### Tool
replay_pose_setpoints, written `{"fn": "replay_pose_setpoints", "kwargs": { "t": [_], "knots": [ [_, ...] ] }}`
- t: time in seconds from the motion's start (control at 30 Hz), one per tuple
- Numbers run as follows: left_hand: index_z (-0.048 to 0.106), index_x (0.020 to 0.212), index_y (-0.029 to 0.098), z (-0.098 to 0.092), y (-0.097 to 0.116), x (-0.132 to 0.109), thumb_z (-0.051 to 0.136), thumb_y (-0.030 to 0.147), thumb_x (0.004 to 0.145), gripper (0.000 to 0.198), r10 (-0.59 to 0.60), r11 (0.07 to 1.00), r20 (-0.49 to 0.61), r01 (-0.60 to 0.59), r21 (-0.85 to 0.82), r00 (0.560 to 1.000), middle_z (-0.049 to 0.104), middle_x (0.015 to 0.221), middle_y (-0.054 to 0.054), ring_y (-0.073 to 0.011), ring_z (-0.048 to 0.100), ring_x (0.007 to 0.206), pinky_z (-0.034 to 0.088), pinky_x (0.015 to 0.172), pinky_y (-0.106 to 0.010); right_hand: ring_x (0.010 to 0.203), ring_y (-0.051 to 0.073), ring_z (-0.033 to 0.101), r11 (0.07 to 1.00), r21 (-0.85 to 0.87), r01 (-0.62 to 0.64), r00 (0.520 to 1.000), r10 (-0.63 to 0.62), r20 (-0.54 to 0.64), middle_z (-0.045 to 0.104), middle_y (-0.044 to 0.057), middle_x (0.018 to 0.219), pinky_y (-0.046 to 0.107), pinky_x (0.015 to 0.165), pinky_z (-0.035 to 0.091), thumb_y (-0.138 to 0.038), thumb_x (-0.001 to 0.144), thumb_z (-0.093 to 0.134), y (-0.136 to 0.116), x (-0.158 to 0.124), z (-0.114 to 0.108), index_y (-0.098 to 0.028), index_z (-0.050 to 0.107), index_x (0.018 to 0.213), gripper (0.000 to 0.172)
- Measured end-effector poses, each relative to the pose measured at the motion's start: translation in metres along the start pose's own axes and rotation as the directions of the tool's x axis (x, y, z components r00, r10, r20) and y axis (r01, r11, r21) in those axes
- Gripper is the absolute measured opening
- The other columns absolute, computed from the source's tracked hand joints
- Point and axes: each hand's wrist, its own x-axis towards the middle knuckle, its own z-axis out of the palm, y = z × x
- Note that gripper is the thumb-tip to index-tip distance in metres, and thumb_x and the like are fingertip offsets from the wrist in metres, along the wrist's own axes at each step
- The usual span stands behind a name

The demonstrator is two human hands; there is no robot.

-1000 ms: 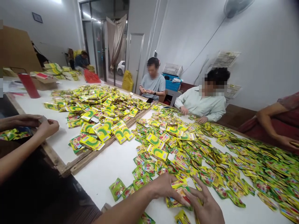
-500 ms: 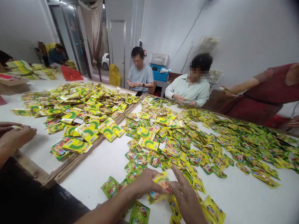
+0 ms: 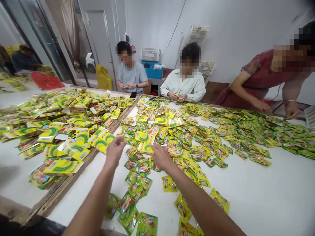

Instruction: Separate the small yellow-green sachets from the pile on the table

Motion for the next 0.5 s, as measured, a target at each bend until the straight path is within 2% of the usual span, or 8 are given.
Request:
{"fn": "replay_pose_setpoints", "kwargs": {
  "t": [0.07, 0.13, 0.2, 0.23, 0.27, 0.33, 0.4, 0.5],
  "knots": [
    [0.061, 0.087, 0.014, 0.006, -0.018, -0.020, 0.070, 0.043, 0.055, 0.044, -0.133, 0.988, 0.068, 0.137, -0.070, 0.989, 0.064, 0.075, -0.005, -0.0195, 0.060, 0.074, 0.047, 0.068, -0.031, 0.111, 0.023, 0.053, 0.998, -0.057, -0.015, 1.000, 0.015, 0.010, 0.062, 0.012, 0.116, 0.042, 0.099, 0.032, -0.001, 0.076, 0.038, 0.002, 0.004, 0.002, -0.017, 0.055, 0.120, 0.049],
    [0.062, 0.085, 0.013, 0.005, -0.028, -0.034, 0.069, 0.047, 0.059, 0.043, -0.192, 0.976, 0.089, 0.200, -0.084, 0.977, 0.064, 0.073, -0.005, -0.0193, 0.060, 0.073, 0.047, 0.069, -0.031, 0.098, 0.024, 0.058, 0.994, 0.008, -0.106, 0.992, 0.107, -0.060, 0.066, 0.013, 0.101, 0.040, 0.092, 0.036, -0.007, 0.082, 0.037, 0.001, 0.000, 0.000, -0.014, 0.055, 0.119, 0.043],
    [0.064, 0.082, 0.013, 0.004, -0.030, -0.043, 0.069, 0.049, 0.062, 0.042, -0.224, 0.967, 0.132, 0.238, -0.097, 0.966, 0.066, 0.076, -0.006, -0.0198, 0.060, 0.075, 0.046, 0.070, -0.031, 0.086, 0.023, 0.059, 0.949, 0.245, -0.201, 0.968, 0.230, -0.100, 0.067, 0.011, 0.094, 0.036, 0.080, 0.042, -0.024, 0.088, 0.040, -0.008, -0.007, -0.003, -0.014, 0.054, 0.121, 0.037],
    [0.065, 0.081, 0.013, 0.004, -0.030, -0.046, 0.071, 0.050, 0.062, 0.042, -0.232, 0.963, 0.168, 0.251, -0.102, 0.958, 0.067, 0.078, -0.006, -0.0201, 0.060, 0.076, 0.046, 0.070, -0.031, 0.081, 0.021, 0.059, 0.892, 0.404, -0.203, 0.964, 0.255, -0.078, 0.067, 0.009, 0.092, 0.033, 0.074, 0.043, -0.033, 0.088, 0.042, -0.016, -0.009, -0.004, -0.016, 0.055, 0.118, 0.037],
    [0.066, 0.080, 0.014, 0.005, -0.029, -0.047, 0.072, 0.049, 0.061, 0.041, -0.230, 0.958, 0.206, 0.259, -0.124, 0.951, 0.068, 0.079, -0.006, -0.0203, 0.060, 0.076, 0.047, 0.070, -0.031, 0.077, 0.020, 0.059, 0.815, 0.551, -0.179, 0.972, 0.232, -0.027, 0.066, 0.007, 0.090, 0.030, 0.069, 0.044, -0.041, 0.087, 0.044, -0.025, -0.009, -0.003, -0.018, 0.058, 0.113, 0.038],
    [0.065, 0.081, 0.015, 0.005, -0.026, -0.048, 0.075, 0.049, 0.058, 0.042, -0.199, 0.941, 0.246, 0.255, -0.221, 0.949, 0.069, 0.078, -0.006, -0.0201, 0.061, 0.073, 0.047, 0.067, -0.030, 0.073, 0.017, 0.058, 0.673, 0.731, -0.111, 0.994, 0.083, 0.074, 0.065, 0.003, 0.085, 0.027, 0.064, 0.044, -0.050, 0.085, 0.044, -0.046, -0.005, 0.000, -0.020, 0.061, 0.100, 0.038],
    [0.059, 0.085, 0.017, 0.000, -0.024, -0.044, 0.075, 0.049, 0.056, 0.046, -0.151, 0.918, 0.194, 0.211, -0.336, 0.969, 0.068, 0.074, -0.003, -0.0183, 0.062, 0.068, 0.047, 0.065, -0.029, 0.070, 0.015, 0.056, 0.636, 0.766, -0.094, 0.995, 0.028, 0.098, 0.063, 0.001, 0.078, 0.025, 0.062, 0.042, -0.055, 0.085, 0.040, -0.063, 0.008, 0.006, -0.019, 0.062, 0.086, 0.042],
    [0.051, 0.093, 0.018, -0.021, -0.027, -0.037, 0.076, 0.050, 0.054, 0.056, -0.126, 0.926, 0.036, 0.130, -0.356, 0.991, 0.065, 0.068, 0.003, -0.0154, 0.061, 0.061, 0.046, 0.061, -0.026, 0.069, 0.015, 0.054, 0.756, 0.623, -0.200, 0.973, 0.229, 0.035, 0.062, 0.002, 0.072, 0.026, 0.064, 0.040, -0.057, 0.087, 0.034, -0.077, 0.037, 0.017, -0.018, 0.060, 0.076, 0.048]
  ]
}}
